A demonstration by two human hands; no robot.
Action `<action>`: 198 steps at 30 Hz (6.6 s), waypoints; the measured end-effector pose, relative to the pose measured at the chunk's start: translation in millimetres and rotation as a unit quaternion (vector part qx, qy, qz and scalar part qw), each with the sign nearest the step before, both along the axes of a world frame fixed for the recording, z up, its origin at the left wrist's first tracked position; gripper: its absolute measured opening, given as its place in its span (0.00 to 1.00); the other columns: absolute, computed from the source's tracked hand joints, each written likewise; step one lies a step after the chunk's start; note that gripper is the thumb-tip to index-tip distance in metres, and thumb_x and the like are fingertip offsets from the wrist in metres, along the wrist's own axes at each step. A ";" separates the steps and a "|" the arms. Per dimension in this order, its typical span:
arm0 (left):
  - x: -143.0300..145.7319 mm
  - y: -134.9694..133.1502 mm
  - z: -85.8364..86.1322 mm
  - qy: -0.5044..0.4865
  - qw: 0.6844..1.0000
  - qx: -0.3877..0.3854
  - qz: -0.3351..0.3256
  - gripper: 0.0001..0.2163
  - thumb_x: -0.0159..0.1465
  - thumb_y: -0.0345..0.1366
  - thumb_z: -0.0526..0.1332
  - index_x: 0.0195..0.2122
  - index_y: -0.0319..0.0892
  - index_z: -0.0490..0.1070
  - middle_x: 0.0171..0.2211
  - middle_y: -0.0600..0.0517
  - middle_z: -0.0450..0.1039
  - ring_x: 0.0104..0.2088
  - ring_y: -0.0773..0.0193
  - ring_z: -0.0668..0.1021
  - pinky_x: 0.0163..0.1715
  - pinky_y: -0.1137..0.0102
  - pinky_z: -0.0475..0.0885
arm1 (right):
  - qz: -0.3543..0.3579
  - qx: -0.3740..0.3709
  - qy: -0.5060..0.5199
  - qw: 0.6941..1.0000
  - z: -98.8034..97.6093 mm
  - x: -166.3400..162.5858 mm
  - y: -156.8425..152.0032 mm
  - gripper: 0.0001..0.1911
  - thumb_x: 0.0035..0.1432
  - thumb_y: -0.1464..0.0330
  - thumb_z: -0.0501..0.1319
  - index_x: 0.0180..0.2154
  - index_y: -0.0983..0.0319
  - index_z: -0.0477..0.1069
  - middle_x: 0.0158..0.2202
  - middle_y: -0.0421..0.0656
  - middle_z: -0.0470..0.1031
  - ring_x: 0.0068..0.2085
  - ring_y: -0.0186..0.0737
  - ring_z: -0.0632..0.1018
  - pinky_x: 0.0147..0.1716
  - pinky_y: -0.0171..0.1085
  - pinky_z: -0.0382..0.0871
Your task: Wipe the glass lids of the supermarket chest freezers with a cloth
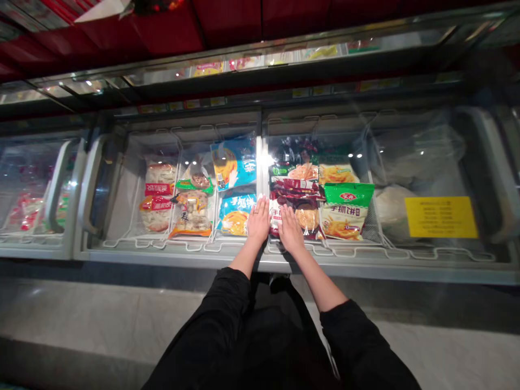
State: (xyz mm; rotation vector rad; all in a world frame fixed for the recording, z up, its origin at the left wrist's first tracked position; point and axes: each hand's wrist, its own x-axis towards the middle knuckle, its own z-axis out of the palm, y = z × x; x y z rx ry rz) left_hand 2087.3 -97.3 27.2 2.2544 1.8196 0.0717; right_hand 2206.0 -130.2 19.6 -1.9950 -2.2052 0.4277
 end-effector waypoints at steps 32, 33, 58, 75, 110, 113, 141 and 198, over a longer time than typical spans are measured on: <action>5.0 204.4 22.0 -0.058 0.998 0.026 -0.014 0.22 0.61 0.35 0.41 0.57 0.44 0.41 0.57 0.58 0.39 0.56 0.68 0.42 0.56 0.64 0.40 | -0.081 0.024 -0.008 0.996 5.6 1.9 148.9 0.30 0.54 0.70 0.39 0.56 0.56 0.27 0.58 0.32 0.36 0.57 0.32 0.41 0.57 0.39 0.40; 4.9 189.4 21.9 -0.055 0.998 0.020 -0.014 0.22 0.61 0.35 0.41 0.57 0.44 0.41 0.57 0.58 0.39 0.56 0.69 0.42 0.56 0.64 0.40 | -0.080 0.023 -0.009 0.996 5.9 1.9 147.7 0.29 0.55 0.70 0.38 0.57 0.57 0.30 0.58 0.33 0.37 0.57 0.32 0.40 0.57 0.39 0.39; -31.4 111.5 10.6 -0.111 0.992 0.057 0.031 0.23 0.60 0.33 0.38 0.56 0.57 0.32 0.55 0.71 0.37 0.55 0.75 0.43 0.56 0.71 0.43 | 0.022 0.060 -0.042 0.997 13.3 10.4 187.3 0.27 0.52 0.71 0.44 0.56 0.61 0.43 0.58 0.38 0.41 0.57 0.38 0.43 0.54 0.42 0.41; -25.4 122.1 3.3 -0.027 0.996 0.078 0.018 0.24 0.60 0.31 0.44 0.57 0.39 0.39 0.57 0.54 0.39 0.56 0.66 0.42 0.56 0.65 0.44 | 0.083 0.082 0.001 0.993 8.9 34.7 225.3 0.24 0.55 0.72 0.43 0.55 0.59 0.46 0.56 0.39 0.48 0.57 0.35 0.47 0.54 0.42 0.45; -21.5 124.6 -0.9 -0.029 0.997 0.074 0.009 0.22 0.59 0.30 0.45 0.56 0.35 0.46 0.57 0.49 0.39 0.56 0.64 0.44 0.55 0.64 0.43 | 0.172 0.069 -0.016 0.983 11.1 39.0 199.2 0.29 0.51 0.77 0.47 0.55 0.60 0.45 0.57 0.37 0.45 0.57 0.33 0.44 0.55 0.39 0.44; -22.0 124.8 -2.3 -0.024 0.996 0.081 0.009 0.22 0.59 0.30 0.45 0.56 0.35 0.47 0.57 0.50 0.40 0.56 0.64 0.44 0.55 0.65 0.44 | 0.145 0.077 -0.033 0.986 8.1 59.9 217.7 0.29 0.51 0.77 0.46 0.55 0.60 0.44 0.57 0.38 0.45 0.57 0.33 0.45 0.55 0.39 0.44; -20.6 125.2 8.7 -0.035 0.998 0.029 0.037 0.23 0.59 0.32 0.44 0.57 0.44 0.41 0.56 0.60 0.39 0.56 0.69 0.42 0.57 0.69 0.40 | 0.237 0.044 0.046 0.969 12.0 3.4 219.7 0.28 0.51 0.78 0.45 0.54 0.59 0.47 0.56 0.39 0.48 0.57 0.35 0.47 0.54 0.44 0.45; -23.9 106.9 -33.3 -0.075 0.993 0.087 0.010 0.20 0.62 0.32 0.43 0.56 0.43 0.40 0.57 0.60 0.37 0.56 0.69 0.41 0.57 0.63 0.41 | 0.103 0.044 0.088 0.990 -26.4 40.6 60.0 0.30 0.50 0.79 0.43 0.55 0.56 0.46 0.56 0.35 0.47 0.57 0.35 0.46 0.54 0.46 0.44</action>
